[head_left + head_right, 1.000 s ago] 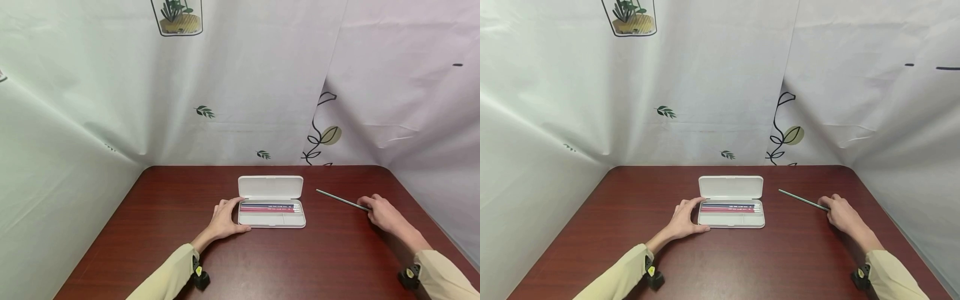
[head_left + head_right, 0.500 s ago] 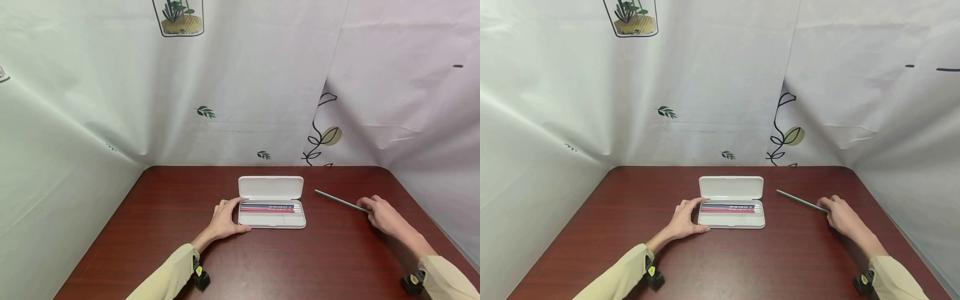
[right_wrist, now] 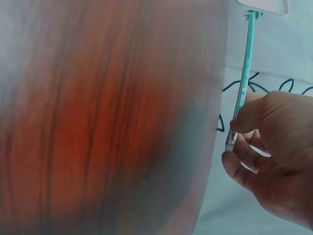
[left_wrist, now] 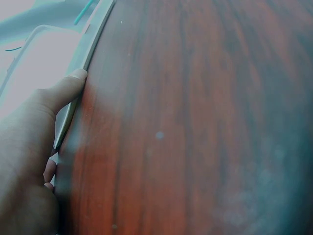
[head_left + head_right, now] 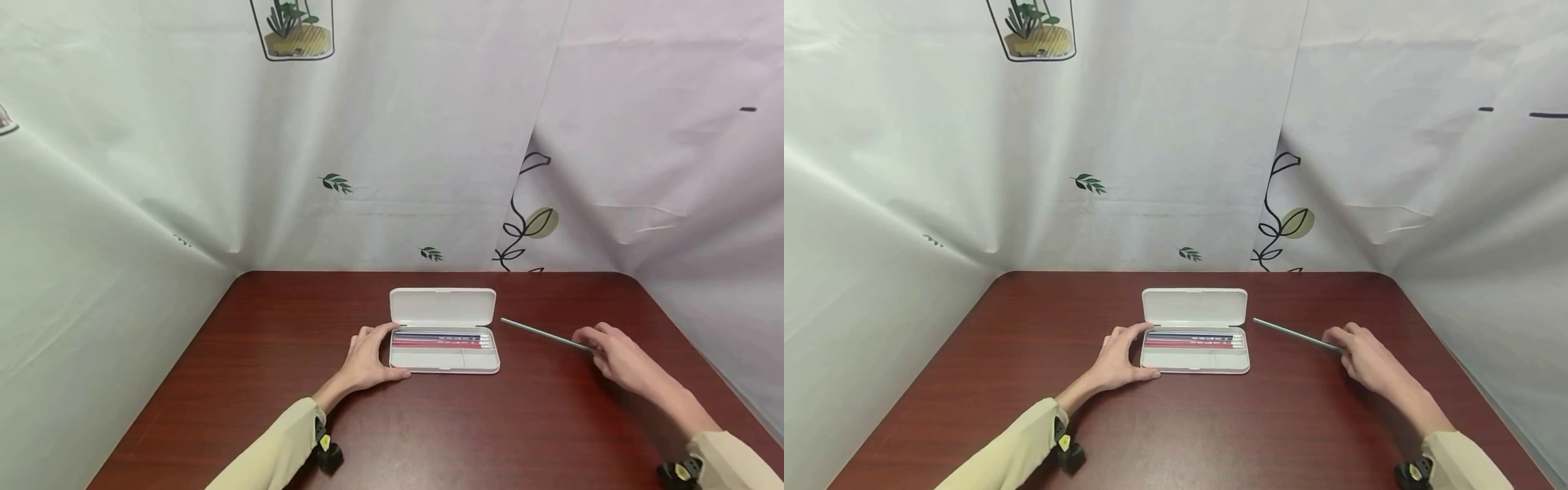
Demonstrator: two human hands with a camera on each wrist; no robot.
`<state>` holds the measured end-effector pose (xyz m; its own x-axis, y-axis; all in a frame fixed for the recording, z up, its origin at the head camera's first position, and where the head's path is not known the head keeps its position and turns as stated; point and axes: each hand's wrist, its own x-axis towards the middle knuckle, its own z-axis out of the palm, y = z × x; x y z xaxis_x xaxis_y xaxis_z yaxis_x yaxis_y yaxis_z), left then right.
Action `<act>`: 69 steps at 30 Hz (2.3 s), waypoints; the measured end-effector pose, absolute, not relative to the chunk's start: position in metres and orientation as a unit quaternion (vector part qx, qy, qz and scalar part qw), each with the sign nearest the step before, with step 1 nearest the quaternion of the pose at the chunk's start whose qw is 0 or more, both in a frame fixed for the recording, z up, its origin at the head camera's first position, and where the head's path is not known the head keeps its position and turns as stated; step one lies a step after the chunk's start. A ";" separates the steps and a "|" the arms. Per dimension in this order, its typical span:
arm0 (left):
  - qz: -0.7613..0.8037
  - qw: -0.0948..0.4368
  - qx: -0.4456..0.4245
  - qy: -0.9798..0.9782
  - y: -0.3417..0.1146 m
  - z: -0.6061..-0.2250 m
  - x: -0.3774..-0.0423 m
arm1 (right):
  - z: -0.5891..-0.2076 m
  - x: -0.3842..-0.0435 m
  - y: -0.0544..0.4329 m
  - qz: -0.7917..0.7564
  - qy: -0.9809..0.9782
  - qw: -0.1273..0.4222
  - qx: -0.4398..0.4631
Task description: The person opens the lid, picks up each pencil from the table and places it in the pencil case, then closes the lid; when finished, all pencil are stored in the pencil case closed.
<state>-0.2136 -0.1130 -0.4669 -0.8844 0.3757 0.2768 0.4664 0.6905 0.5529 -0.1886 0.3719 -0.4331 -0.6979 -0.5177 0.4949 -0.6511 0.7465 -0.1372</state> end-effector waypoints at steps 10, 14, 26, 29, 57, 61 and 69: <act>-0.319 0.071 -0.230 -0.916 -0.112 -0.467 -0.215 | -0.426 -0.188 0.353 0.154 -0.894 0.226 0.355; -0.322 0.068 -0.231 -0.916 -0.112 -0.467 -0.213 | -0.425 -0.189 0.344 0.157 -0.887 0.229 0.368; -0.322 0.071 -0.228 -0.916 -0.113 -0.468 -0.213 | -0.423 -0.195 0.319 0.166 -0.881 0.229 0.380; -0.321 0.071 -0.230 -0.916 -0.114 -0.469 -0.213 | -0.422 -0.196 0.312 0.166 -0.881 0.225 0.380; -0.319 0.072 -0.227 -0.917 -0.114 -0.467 -0.212 | -0.416 -0.207 0.252 0.162 -0.903 0.156 0.366; -0.316 0.071 -0.226 -0.918 -0.114 -0.468 -0.212 | -0.416 -0.208 0.246 0.160 -0.907 0.147 0.361; -0.322 0.070 -0.228 -0.916 -0.113 -0.467 -0.212 | -0.417 -0.211 0.235 0.155 -0.903 0.158 0.369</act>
